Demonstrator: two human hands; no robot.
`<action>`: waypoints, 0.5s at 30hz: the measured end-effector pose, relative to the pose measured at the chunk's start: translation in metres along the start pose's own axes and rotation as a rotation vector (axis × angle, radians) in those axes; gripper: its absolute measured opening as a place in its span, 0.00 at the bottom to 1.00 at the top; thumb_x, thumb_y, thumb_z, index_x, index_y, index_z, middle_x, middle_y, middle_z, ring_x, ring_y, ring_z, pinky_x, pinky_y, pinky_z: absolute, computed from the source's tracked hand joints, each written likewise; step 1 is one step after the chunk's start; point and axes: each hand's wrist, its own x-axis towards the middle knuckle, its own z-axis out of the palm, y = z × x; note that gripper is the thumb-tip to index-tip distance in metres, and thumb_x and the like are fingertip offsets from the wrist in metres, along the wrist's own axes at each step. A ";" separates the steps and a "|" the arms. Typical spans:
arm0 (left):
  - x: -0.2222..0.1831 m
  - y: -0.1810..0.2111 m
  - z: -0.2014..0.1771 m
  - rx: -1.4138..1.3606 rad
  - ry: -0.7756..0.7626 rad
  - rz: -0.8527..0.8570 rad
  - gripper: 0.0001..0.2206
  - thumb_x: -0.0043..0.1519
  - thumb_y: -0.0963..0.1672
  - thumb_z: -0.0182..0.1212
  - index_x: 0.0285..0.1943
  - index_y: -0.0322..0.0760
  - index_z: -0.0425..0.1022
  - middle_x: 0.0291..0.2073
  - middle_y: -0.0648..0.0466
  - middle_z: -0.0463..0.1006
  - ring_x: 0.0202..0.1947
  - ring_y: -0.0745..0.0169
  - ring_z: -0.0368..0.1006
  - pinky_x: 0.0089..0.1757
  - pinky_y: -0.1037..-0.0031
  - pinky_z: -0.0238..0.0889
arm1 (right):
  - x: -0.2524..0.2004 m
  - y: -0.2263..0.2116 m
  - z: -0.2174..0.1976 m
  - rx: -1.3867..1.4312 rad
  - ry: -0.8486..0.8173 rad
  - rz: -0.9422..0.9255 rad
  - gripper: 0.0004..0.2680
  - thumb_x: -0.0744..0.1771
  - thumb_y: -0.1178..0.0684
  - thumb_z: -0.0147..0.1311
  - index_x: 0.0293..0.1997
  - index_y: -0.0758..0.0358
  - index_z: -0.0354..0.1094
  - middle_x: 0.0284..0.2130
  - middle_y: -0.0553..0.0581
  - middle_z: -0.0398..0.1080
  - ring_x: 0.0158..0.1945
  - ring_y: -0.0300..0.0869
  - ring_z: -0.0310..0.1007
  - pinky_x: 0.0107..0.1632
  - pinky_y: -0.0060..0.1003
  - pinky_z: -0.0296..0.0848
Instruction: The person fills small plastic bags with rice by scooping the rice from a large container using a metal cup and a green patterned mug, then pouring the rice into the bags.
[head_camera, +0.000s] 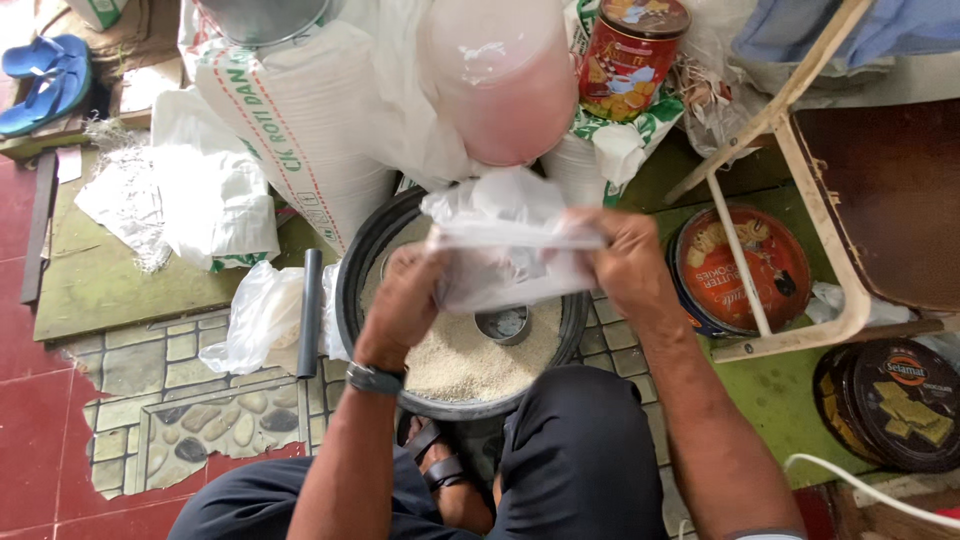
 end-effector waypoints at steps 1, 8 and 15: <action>-0.007 0.033 0.018 -0.130 0.011 0.006 0.12 0.62 0.41 0.57 0.23 0.38 0.74 0.19 0.52 0.77 0.20 0.67 0.74 0.28 0.75 0.68 | -0.004 -0.017 0.002 -0.057 -0.232 0.088 0.04 0.66 0.62 0.57 0.39 0.66 0.79 0.25 0.63 0.77 0.32 0.42 0.73 0.30 0.41 0.78; 0.009 -0.018 -0.045 0.109 -0.344 -0.090 0.12 0.69 0.41 0.51 0.34 0.30 0.76 0.32 0.36 0.82 0.38 0.53 0.80 0.47 0.61 0.71 | 0.009 0.082 -0.046 0.592 -0.392 0.186 0.13 0.71 0.48 0.54 0.29 0.65 0.77 0.23 0.65 0.76 0.21 0.45 0.77 0.32 0.43 0.82; 0.009 -0.019 -0.050 -0.390 -0.296 -0.065 0.20 0.71 0.49 0.47 0.33 0.32 0.78 0.33 0.39 0.84 0.34 0.54 0.82 0.50 0.61 0.73 | -0.001 0.067 -0.013 0.720 -0.272 0.333 0.17 0.72 0.45 0.50 0.30 0.70 0.73 0.31 0.68 0.79 0.32 0.49 0.82 0.39 0.47 0.85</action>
